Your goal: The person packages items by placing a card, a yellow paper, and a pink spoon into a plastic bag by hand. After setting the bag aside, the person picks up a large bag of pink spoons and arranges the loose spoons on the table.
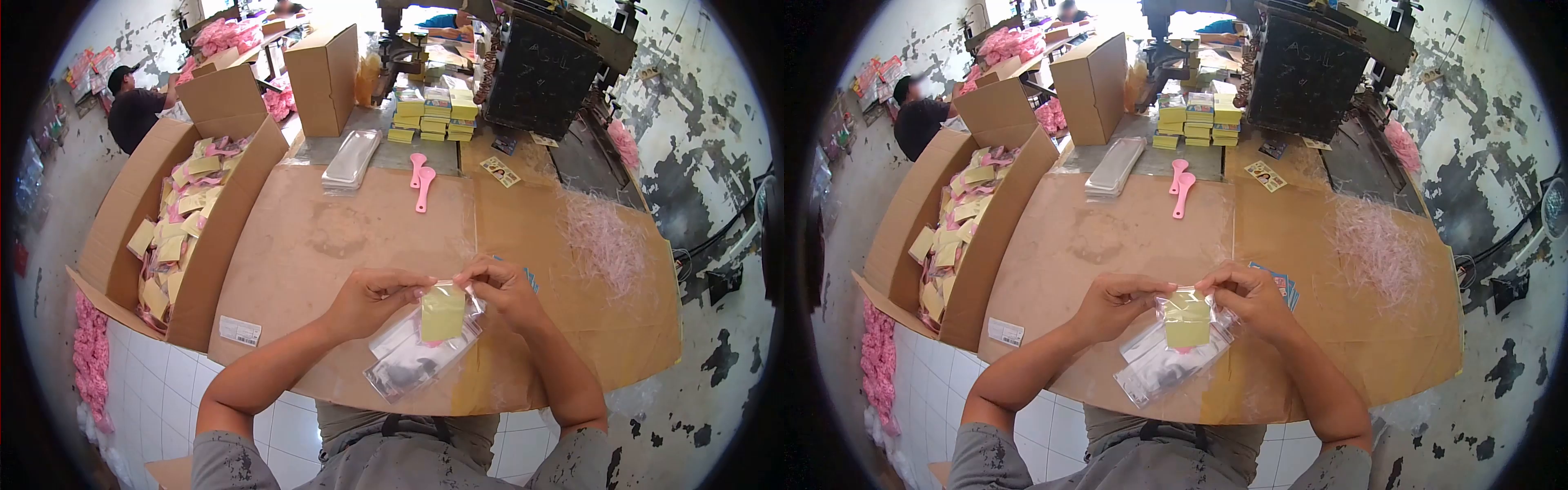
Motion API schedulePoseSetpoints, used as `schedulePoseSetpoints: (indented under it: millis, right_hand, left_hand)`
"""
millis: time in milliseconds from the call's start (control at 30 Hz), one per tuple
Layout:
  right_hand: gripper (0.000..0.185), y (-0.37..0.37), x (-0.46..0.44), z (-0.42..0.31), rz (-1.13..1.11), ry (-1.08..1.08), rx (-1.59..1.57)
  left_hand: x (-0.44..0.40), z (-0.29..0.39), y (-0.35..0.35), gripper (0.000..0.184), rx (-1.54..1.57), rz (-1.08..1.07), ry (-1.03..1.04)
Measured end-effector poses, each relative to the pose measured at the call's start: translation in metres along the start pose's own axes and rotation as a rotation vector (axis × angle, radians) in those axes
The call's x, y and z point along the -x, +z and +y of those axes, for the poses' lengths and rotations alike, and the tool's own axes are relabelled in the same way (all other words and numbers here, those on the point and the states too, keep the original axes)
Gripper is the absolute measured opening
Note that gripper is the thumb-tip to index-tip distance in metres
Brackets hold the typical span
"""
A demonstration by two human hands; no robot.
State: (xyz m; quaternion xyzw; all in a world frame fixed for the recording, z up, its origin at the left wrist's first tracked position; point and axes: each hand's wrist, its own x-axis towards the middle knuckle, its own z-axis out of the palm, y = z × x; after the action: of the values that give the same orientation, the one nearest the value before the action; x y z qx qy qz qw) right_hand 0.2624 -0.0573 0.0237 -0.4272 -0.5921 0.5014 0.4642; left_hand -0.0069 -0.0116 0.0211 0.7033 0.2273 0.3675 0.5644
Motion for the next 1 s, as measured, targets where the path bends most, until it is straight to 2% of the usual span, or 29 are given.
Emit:
schedulePoseSetpoints:
  millis: [100,200,300,467,600,700,800,1000]
  right_hand:
    - [0.015,0.000,0.000,-0.006,-0.009,-0.005,0.015]
    - [0.015,-0.003,0.002,-0.008,-0.063,0.017,-0.097]
    - [0.015,0.004,0.005,-0.017,-0.051,0.004,0.100]
    - [0.015,0.004,0.002,-0.009,-0.044,0.029,0.017]
    - [0.020,-0.003,0.001,-0.001,-0.085,-0.007,0.116]
    - [0.031,-0.001,0.002,0.001,-0.072,0.079,-0.026]
    - [0.038,0.005,0.002,-0.008,-0.044,0.040,-0.091]
    - [0.037,0.004,0.000,-0.002,-0.186,0.091,0.026]
  left_hand:
    - [0.000,0.001,-0.003,0.026,0.069,-0.030,-0.022]
    - [0.000,-0.005,-0.004,0.024,0.150,-0.016,-0.062]
    - [-0.001,-0.006,-0.002,0.024,0.139,0.010,-0.163]
    - [-0.003,-0.006,-0.001,0.028,0.117,-0.007,-0.225]
    - [-0.004,-0.006,-0.002,0.029,0.106,-0.021,-0.224]
    - [-0.004,-0.003,-0.002,0.029,0.101,-0.022,-0.224]
    - [-0.004,-0.001,-0.003,0.029,0.095,-0.006,-0.214]
    - [-0.004,0.000,-0.003,0.034,0.181,0.060,-0.097]
